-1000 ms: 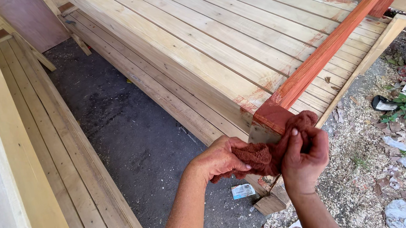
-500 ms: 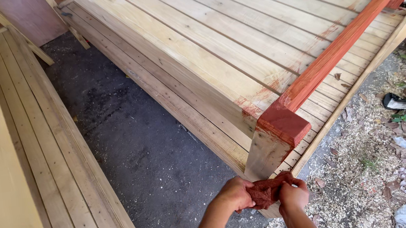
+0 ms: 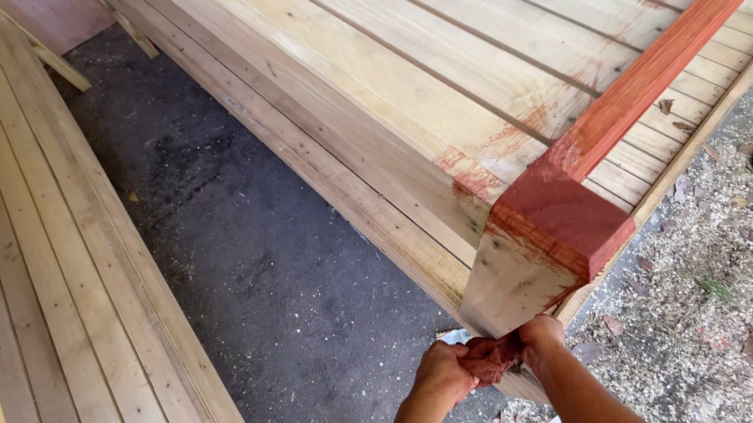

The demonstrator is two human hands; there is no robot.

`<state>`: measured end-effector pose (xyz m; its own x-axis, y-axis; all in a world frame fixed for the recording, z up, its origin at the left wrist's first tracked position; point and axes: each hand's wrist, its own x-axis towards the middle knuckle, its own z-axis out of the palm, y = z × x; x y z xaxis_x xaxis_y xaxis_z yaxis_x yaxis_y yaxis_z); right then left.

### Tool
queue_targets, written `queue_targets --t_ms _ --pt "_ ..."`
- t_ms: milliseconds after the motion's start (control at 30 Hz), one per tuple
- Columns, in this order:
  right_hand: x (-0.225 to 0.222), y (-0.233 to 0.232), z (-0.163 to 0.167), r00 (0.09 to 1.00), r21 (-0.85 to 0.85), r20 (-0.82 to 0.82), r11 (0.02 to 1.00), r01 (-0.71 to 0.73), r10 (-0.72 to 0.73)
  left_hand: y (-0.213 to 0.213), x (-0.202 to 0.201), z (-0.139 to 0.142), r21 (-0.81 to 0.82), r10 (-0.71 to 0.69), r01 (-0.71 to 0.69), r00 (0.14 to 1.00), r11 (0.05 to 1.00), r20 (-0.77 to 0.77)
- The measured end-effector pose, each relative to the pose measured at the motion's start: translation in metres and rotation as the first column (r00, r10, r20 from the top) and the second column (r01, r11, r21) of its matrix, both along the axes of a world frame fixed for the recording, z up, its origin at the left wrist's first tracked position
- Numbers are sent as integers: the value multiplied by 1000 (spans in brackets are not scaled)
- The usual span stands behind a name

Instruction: The person wipes a reddish-brown wood stain onto the slats and frame rails of unfinished wooden furniture using a cloth, working along the top surface and then around the edges and corner posts of the frame.

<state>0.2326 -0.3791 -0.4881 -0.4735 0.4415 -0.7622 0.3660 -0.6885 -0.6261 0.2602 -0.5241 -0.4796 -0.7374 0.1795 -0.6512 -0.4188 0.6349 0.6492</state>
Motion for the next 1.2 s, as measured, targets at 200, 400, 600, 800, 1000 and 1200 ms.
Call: queue_targets --t_ms 200,400,600,800,1000,1200 --pt "3 11 30 985 -195 -128 971 -137 113 -10 -5 28 116 45 -61 990 991 133" --pt "-1 29 89 853 144 7 844 -517 521 -11 -15 77 322 -31 13 998 947 53" --pt "0 57 159 781 223 -165 794 -565 602 -38 -15 153 476 -84 2 985 880 151" --pt "5 76 243 746 286 -306 804 -521 592 -66 -19 237 712 -157 -8 974 703 165" --pt "15 78 344 554 332 -559 779 -533 617 -74 -19 301 500 -157 199 980 843 -126" --pt "35 71 397 587 789 -389 586 -186 710 -99 -24 341 745 -3 126 987 655 -164"
